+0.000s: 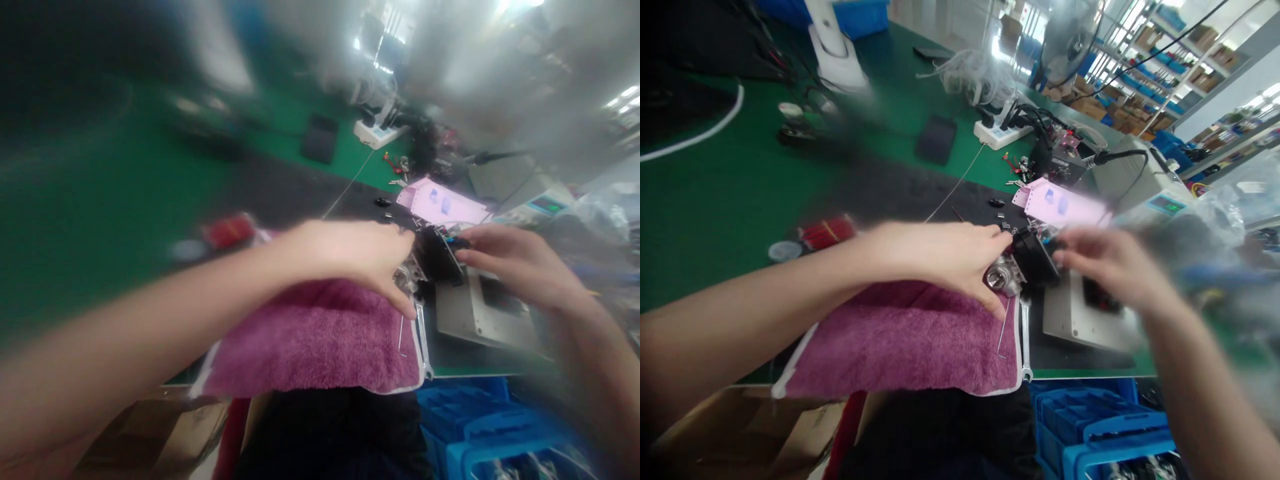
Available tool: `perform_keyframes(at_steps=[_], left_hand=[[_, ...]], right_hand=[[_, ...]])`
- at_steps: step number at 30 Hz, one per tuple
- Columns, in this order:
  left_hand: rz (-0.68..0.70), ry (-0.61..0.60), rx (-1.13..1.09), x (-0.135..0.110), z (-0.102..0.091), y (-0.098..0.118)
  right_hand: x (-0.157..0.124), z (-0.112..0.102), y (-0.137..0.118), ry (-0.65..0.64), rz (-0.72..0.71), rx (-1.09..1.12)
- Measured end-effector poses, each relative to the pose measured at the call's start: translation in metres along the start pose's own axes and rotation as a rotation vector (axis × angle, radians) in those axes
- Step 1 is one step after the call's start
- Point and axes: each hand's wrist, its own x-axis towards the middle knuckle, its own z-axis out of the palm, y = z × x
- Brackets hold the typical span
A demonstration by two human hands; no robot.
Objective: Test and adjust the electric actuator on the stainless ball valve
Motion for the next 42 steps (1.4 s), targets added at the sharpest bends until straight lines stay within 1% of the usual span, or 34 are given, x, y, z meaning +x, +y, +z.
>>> perform_keyframes(at_steps=[3, 5, 6, 8, 10, 11, 13, 15, 17, 19, 20, 21, 23, 25, 28, 31, 33, 34, 36, 38, 39, 42], left_hand=[[-0.043, -0.021, -0.054, -0.001, 0.013, -0.002], [-0.064, 0.008, -0.191, 0.006, 0.015, -0.007], [-0.049, 0.031, -0.289, 0.011, 0.014, -0.009], [0.027, 0.065, -0.512, 0.025, 0.014, -0.013], [0.099, 0.053, -0.684, 0.038, 0.016, -0.013], [0.11, 0.036, -0.733, 0.043, 0.017, -0.012], [0.092, 0.016, -0.776, 0.047, 0.022, -0.008], [0.051, 0.07, -0.775, 0.044, 0.027, -0.001], [0.028, 0.18, -0.722, 0.033, 0.03, 0.007], [0.068, 0.274, -0.596, 0.018, 0.029, 0.017], [0.108, 0.299, -0.506, 0.009, 0.028, 0.022], [0.146, 0.317, -0.403, 0.002, 0.025, 0.027], [0.185, 0.307, -0.175, -0.013, 0.022, 0.036], [0.181, 0.249, 0.008, -0.026, 0.023, 0.043], [0.185, 0.156, 0.112, -0.039, 0.032, 0.048], [0.217, 0.081, 0.113, -0.046, 0.038, 0.046], [0.229, 0.043, 0.0, -0.047, 0.035, 0.039], [0.212, 0.039, -0.099, -0.047, 0.031, 0.033], [0.127, 0.064, -0.294, -0.049, 0.025, 0.02], [0.067, 0.082, -0.392, -0.052, 0.023, 0.007], [0.077, 0.079, -0.409, -0.055, 0.024, 0.001], [0.181, 0.072, -0.461, -0.061, 0.034, -0.009]], right_hand=[[0.004, 0.0, 0.002, -0.047, 0.023, 0.005], [0.006, 0.001, -0.001, -0.047, 0.06, 0.025], [0.007, 0.002, -0.003, -0.041, 0.075, 0.041], [0.008, 0.005, -0.008, -0.032, 0.086, 0.081], [0.008, 0.008, -0.013, -0.012, 0.071, 0.133], [0.007, 0.01, -0.015, 0.008, 0.063, 0.155], [0.001, 0.014, -0.018, 0.05, 0.065, 0.183], [-0.012, 0.02, -0.021, 0.096, 0.061, 0.19], [-0.032, 0.029, -0.023, 0.172, 0.021, 0.135], [-0.057, 0.044, -0.027, 0.303, -0.021, 0.028], [-0.07, 0.053, -0.029, 0.379, -0.016, -0.011], [-0.082, 0.065, -0.031, 0.452, -0.002, 0.0], [-0.103, 0.09, -0.033, 0.54, 0.027, 0.136], [-0.118, 0.118, -0.031, 0.579, 0.05, 0.268], [-0.133, 0.154, -0.02, 0.586, 0.077, 0.348], [-0.143, 0.174, -0.009, 0.566, 0.125, 0.373], [-0.148, 0.18, -0.005, 0.582, 0.17, 0.364], [-0.15, 0.181, -0.005, 0.593, 0.188, 0.355], [-0.152, 0.182, -0.005, 0.598, 0.204, 0.339], [-0.154, 0.184, -0.006, 0.611, 0.216, 0.324], [-0.154, 0.186, -0.006, 0.627, 0.222, 0.315], [-0.157, 0.194, -0.004, 0.697, 0.24, 0.301]])
